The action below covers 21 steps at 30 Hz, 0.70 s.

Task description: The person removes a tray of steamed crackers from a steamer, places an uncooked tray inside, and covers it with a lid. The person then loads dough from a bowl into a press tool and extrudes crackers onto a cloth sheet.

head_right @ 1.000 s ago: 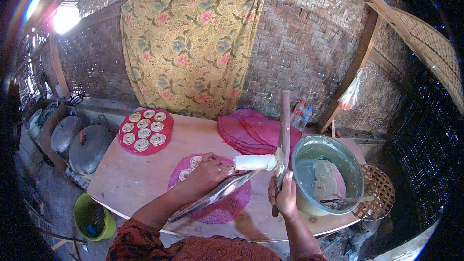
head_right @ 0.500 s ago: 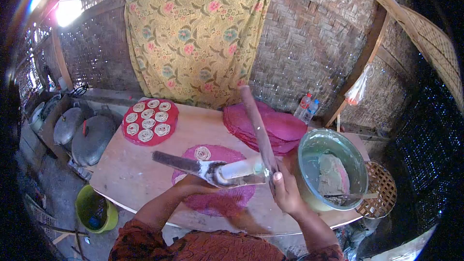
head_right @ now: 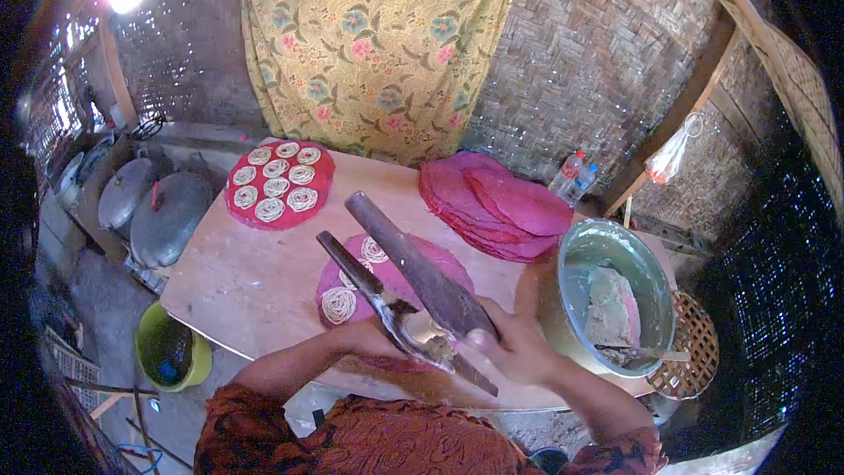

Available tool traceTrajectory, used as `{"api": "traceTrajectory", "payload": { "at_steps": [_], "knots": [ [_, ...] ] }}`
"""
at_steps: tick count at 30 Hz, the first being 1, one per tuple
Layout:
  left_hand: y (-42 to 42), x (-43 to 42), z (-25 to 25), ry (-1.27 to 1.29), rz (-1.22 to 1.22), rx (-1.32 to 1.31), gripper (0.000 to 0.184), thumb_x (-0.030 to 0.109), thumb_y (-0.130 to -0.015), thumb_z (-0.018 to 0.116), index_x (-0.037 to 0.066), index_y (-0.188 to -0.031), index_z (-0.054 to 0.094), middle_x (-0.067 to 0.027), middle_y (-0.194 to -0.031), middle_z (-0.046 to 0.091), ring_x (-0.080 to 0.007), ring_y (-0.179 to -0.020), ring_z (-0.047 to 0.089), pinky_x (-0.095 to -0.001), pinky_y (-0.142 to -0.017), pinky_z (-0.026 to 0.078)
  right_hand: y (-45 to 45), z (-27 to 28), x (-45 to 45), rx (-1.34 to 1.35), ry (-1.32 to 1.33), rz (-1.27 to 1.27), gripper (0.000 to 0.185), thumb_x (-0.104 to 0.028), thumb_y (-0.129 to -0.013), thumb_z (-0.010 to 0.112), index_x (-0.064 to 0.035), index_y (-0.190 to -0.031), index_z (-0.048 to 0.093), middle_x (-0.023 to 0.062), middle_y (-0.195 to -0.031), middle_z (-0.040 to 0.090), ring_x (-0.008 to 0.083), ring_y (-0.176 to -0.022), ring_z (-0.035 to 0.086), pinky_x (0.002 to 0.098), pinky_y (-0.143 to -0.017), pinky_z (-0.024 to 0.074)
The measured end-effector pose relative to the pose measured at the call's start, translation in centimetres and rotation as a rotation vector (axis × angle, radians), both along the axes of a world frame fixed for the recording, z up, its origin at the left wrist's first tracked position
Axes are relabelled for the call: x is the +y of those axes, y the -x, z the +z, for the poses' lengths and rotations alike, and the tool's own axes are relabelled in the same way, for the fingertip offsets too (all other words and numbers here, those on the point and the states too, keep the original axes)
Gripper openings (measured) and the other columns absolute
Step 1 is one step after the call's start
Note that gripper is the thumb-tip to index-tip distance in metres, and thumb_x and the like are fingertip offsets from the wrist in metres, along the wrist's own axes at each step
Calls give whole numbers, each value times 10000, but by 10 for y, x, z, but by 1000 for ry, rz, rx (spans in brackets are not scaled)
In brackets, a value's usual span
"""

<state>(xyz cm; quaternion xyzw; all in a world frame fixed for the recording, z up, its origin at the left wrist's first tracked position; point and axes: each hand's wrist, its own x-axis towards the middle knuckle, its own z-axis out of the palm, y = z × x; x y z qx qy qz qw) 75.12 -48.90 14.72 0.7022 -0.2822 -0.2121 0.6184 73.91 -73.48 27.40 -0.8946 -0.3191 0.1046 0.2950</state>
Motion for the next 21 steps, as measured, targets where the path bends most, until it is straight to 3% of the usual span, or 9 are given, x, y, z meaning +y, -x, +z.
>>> {"api": "traceTrajectory", "payload": {
  "at_steps": [2,6,7,8,9,11,15,19,21],
  "knots": [
    [15,7,10,-22,38,80,629,296,-681,797,5,-1167,524,-119,-953,631,-237,-923,595,-346,-875,460,-10,-17,-24,921,-351,148,678,-425,-912,480,25,-1376,276,281,-1268,459,349,-1081,551,432,-930,424],
    [1,42,57,120,36,-315,891,316,-728,768,111,-1411,235,-155,-1291,447,-219,-1121,497,-356,-966,399,-4,-87,-53,1634,-671,491,916,-620,-822,492,58,-1389,250,249,-1257,481,310,-1106,537,417,-927,431],
    [-1,48,75,307,113,-194,946,322,-766,741,144,-1462,125,-138,-1365,394,-236,-1170,467,-378,-995,375,-3,-100,-55,1708,-737,475,931,-631,-815,492,63,-1387,251,251,-1251,485,312,-1104,538,415,-926,431],
    [-10,34,101,951,185,199,958,376,-711,774,146,-1440,196,-141,-1368,417,-305,-1231,440,-483,-1001,374,-3,-111,-57,1763,-773,446,947,-641,-807,492,68,-1386,251,253,-1244,488,314,-1101,539,414,-925,431],
    [-24,37,118,1341,-95,128,820,561,-819,581,192,-1443,196,-175,-1383,396,-367,-1222,437,-516,-1011,346,-4,-121,-57,1800,-812,418,962,-652,-799,491,72,-1384,251,255,-1238,492,316,-1099,540,413,-925,431],
    [-36,45,138,1282,4,117,801,675,-860,367,118,-1425,254,-200,-1331,441,-357,-1220,444,-490,-1019,346,-8,-131,-53,1829,-838,370,992,-673,-784,491,82,-1381,251,259,-1225,500,321,-1095,543,410,-923,432],
    [-76,59,103,1163,154,249,786,626,-892,349,-44,-1301,401,-205,-1155,561,-334,-1127,523,-463,-1005,365,-22,-123,-36,1747,-774,311,1053,-715,-753,490,101,-1375,252,267,-1199,515,329,-1087,547,405,-920,432],
    [-119,87,-25,1484,102,549,679,663,-843,427,44,-1073,585,-175,-1076,604,-334,-1017,568,-430,-965,408,-46,-104,13,1600,-542,104,1028,-709,-753,479,86,-1373,281,279,-1149,539,344,-1022,576,431,-896,451],
    [-118,93,-70,1546,416,598,625,649,-851,428,67,-1013,589,-151,-997,610,-318,-975,565,-423,-942,419,-49,-114,27,1594,-446,-7,986,-685,-772,475,83,-1365,303,278,-1136,550,338,-996,588,430,-878,465]
  ]
}}
